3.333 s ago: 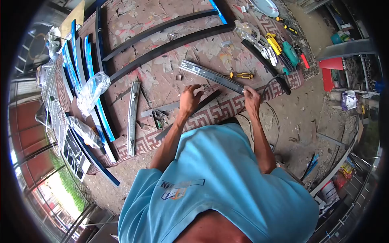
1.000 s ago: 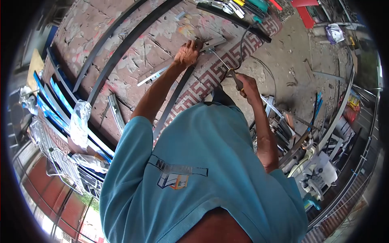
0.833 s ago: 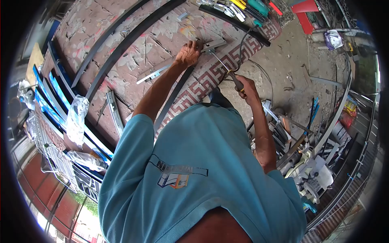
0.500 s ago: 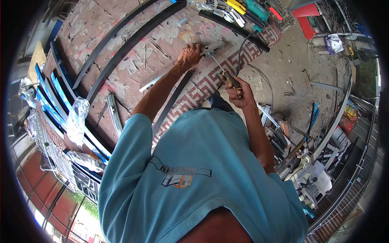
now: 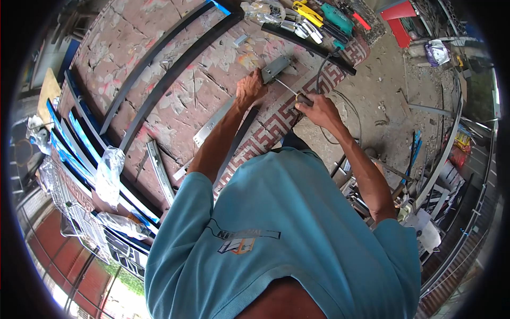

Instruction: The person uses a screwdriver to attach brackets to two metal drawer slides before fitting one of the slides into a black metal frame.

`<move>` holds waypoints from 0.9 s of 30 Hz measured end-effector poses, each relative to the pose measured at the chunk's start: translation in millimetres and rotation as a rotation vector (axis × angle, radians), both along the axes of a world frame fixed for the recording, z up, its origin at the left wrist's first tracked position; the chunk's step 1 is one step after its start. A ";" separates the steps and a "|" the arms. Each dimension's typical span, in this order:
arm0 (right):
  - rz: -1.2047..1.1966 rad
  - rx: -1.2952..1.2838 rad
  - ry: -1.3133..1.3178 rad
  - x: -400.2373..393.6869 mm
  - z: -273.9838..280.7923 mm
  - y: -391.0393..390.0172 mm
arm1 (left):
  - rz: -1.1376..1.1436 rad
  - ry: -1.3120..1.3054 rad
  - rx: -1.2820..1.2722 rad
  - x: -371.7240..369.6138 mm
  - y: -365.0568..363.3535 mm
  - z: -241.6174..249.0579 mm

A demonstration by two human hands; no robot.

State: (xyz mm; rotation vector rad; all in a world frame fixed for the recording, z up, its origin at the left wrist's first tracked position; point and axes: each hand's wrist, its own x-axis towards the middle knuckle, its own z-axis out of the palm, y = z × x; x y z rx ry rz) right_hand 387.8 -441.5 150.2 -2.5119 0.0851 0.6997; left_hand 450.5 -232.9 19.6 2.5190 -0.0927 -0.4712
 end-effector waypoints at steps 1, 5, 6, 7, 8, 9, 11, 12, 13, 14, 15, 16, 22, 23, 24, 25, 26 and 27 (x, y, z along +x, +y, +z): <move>0.069 -0.041 -0.091 -0.4 -12.5 -0.6 | -0.034 -0.011 0.022 0.5 2.3 -1.1; -0.483 0.565 0.533 3.2 -24.7 -18.2 | -0.091 -0.038 0.069 2.2 6.8 -2.9; -0.483 0.555 0.542 -3.5 -27.1 -19.5 | -0.086 -0.028 0.062 -2.1 5.6 -4.0; -0.636 0.851 0.719 -9.3 -28.4 -19.3 | -0.091 -0.044 0.053 -1.9 5.7 -4.0; -0.778 1.150 0.895 -11.8 -31.5 -17.6 | -0.089 -0.064 0.049 1.1 8.4 -5.4; -0.799 1.143 0.834 -15.5 -35.5 -13.3 | -0.096 -0.068 0.055 1.9 9.3 -6.8; -0.852 1.239 0.840 -20.6 -37.1 -11.6 | -0.115 -0.082 0.045 3.2 14.0 -14.0; -0.910 1.332 0.827 -21.9 -35.9 -12.4 | -0.143 -0.106 0.025 7.7 13.0 -18.3; -0.966 1.560 0.981 -22.7 -41.4 -22.9 | -0.156 -0.137 0.000 11.5 14.0 -24.3; -0.965 1.575 0.964 -20.8 -46.6 -25.4 | -0.170 -0.148 0.002 16.5 14.3 -18.8; -0.940 1.685 1.077 -21.2 -52.0 -27.6 | -0.158 -0.091 -0.010 15.0 14.5 -14.5; -0.910 1.796 1.193 -22.7 -57.5 -30.1 | -0.145 -0.030 -0.020 11.0 14.1 -10.7; -0.741 1.102 0.918 0.2 -27.8 -17.9 | -0.109 0.015 0.006 12.4 13.6 0.2; -0.717 1.031 0.897 5.8 -27.1 -18.5 | -0.115 0.007 0.025 14.0 14.4 -3.3; -0.696 0.964 0.874 6.5 -26.8 -18.5 | -0.125 -0.001 0.046 14.0 15.6 -6.4; -0.703 0.971 0.870 4.9 -24.7 -17.1 | -0.117 -0.025 0.030 14.4 16.0 -8.8; -0.674 0.889 0.823 6.2 -22.1 -14.7 | -0.125 -0.033 0.032 17.4 14.9 -8.3; -0.650 0.811 0.779 5.4 -21.6 -11.8 | -0.103 -0.024 0.031 17.9 14.5 -8.0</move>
